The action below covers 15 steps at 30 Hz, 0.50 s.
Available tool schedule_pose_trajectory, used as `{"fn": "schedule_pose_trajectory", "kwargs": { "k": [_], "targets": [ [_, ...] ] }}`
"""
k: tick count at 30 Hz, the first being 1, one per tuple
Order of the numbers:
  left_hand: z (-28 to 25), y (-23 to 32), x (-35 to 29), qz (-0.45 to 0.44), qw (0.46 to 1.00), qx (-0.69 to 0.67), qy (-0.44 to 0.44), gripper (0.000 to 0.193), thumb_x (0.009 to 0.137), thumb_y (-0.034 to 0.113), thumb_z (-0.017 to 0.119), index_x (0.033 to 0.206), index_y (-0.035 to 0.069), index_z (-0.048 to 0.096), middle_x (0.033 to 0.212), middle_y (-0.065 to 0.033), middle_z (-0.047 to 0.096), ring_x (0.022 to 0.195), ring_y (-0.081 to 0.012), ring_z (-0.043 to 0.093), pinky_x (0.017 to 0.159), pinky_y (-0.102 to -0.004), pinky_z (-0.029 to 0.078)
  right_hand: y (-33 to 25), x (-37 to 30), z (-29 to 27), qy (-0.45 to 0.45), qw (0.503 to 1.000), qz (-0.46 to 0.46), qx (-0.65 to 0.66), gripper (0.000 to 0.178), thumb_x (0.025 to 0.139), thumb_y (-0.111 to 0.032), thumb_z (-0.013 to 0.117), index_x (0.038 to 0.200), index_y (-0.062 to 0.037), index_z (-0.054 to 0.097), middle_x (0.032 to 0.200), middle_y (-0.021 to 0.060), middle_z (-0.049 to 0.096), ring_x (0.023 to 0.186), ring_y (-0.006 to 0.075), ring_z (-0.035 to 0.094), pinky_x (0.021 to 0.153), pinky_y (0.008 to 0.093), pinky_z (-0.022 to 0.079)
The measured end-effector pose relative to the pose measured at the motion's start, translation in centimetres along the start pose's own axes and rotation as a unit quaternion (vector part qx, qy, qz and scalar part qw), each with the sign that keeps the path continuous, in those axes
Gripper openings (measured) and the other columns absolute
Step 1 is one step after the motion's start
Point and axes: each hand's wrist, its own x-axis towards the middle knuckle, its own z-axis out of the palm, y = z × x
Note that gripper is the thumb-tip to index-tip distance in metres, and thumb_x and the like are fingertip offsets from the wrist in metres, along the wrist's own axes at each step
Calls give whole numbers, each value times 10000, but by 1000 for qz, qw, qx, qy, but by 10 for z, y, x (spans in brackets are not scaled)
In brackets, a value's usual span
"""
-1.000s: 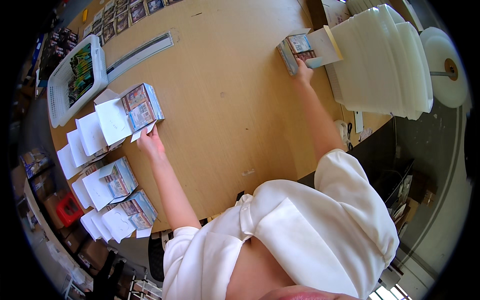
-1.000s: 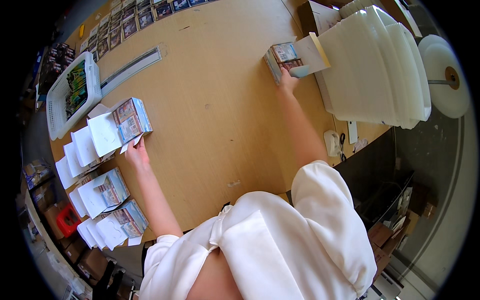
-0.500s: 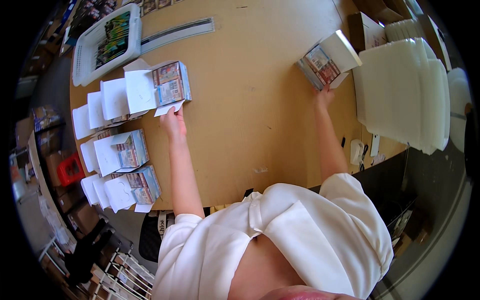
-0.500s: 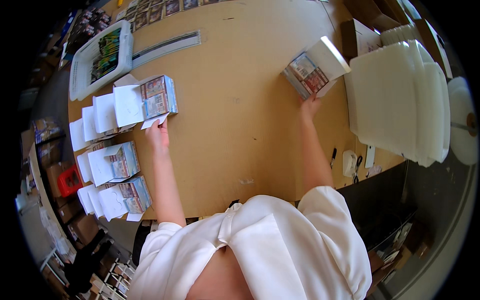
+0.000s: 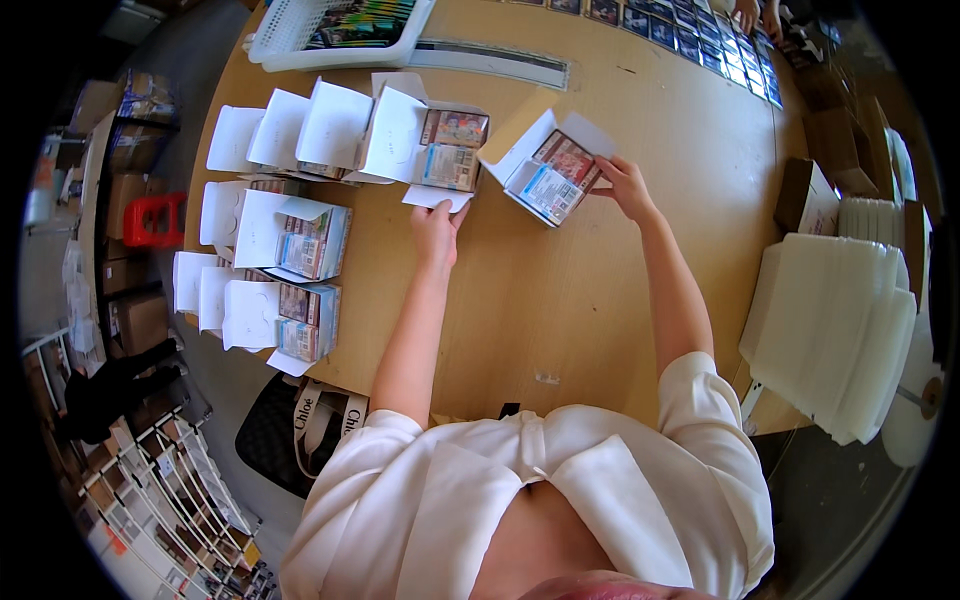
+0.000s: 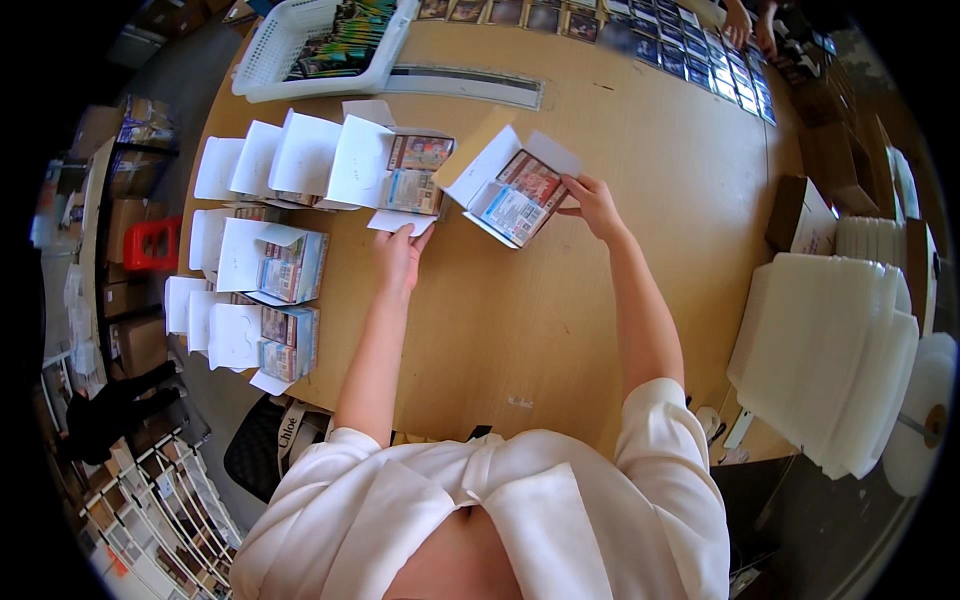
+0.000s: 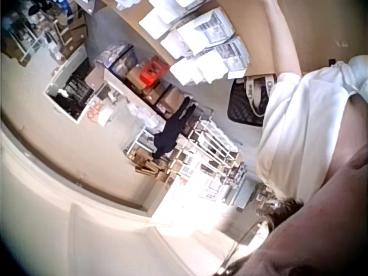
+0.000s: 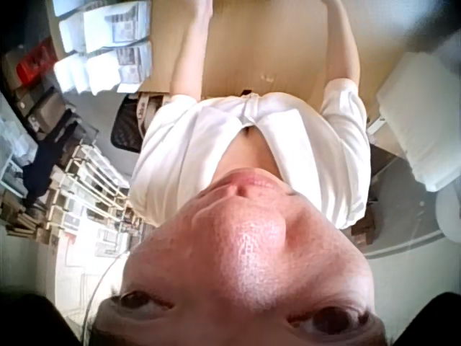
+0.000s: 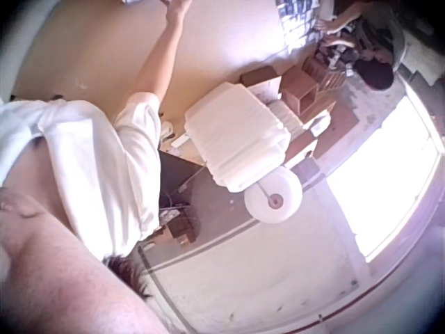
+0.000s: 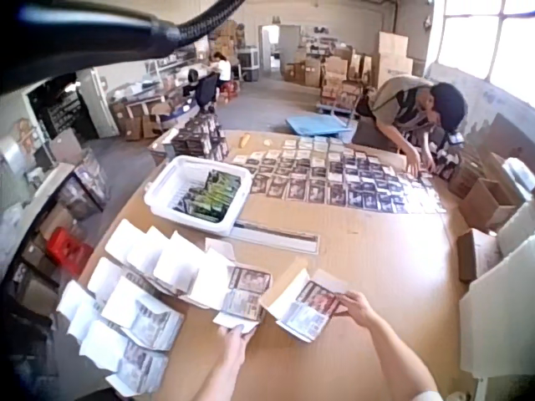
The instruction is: The person unpacks several small white boxes from larger display boxes on a table. They arrange the small boxes in rows, then use scissors to cut the tape on some of them. The person opens the boxes to reveal gold foil-wrapped items inside and places them on the table.
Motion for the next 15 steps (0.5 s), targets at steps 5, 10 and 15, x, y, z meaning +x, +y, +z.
{"fn": "schedule_pose_trajectory", "kwargs": {
  "k": [5, 10, 15],
  "targets": [
    [-1, 1, 2, 4, 1000, 6, -13, 370, 860, -106, 462, 1228, -74, 442, 1233, -163, 524, 1066, -269, 597, 900, -370, 555, -27, 46, 43, -84, 994, 1, -72, 304, 980, -234, 517, 1171, -14, 604, 1087, 47, 614, 1000, 160, 595, 806, 403, 575],
    [-3, -3, 14, -9, 1000, 7, -20, 314, 872, -65, 521, 1185, -34, 500, 1164, -126, 569, 1016, -214, 619, 872, -329, 550, -30, 59, 66, -113, 988, 9, -109, 304, 983, -229, 511, 1197, -32, 602, 1088, 40, 616, 972, 154, 602, 787, 397, 573],
    [-2, -8, 12, 45, 999, 18, 11, 390, 892, 58, 608, 1256, 43, 466, 1230, -43, 540, 1046, -155, 577, 815, -297, 504, -17, 48, 66, -27, 998, -18, -54, 357, 982, -244, 514, 1303, -87, 532, 1176, 34, 596, 1044, 165, 588, 763, 373, 559]
  ]
}}
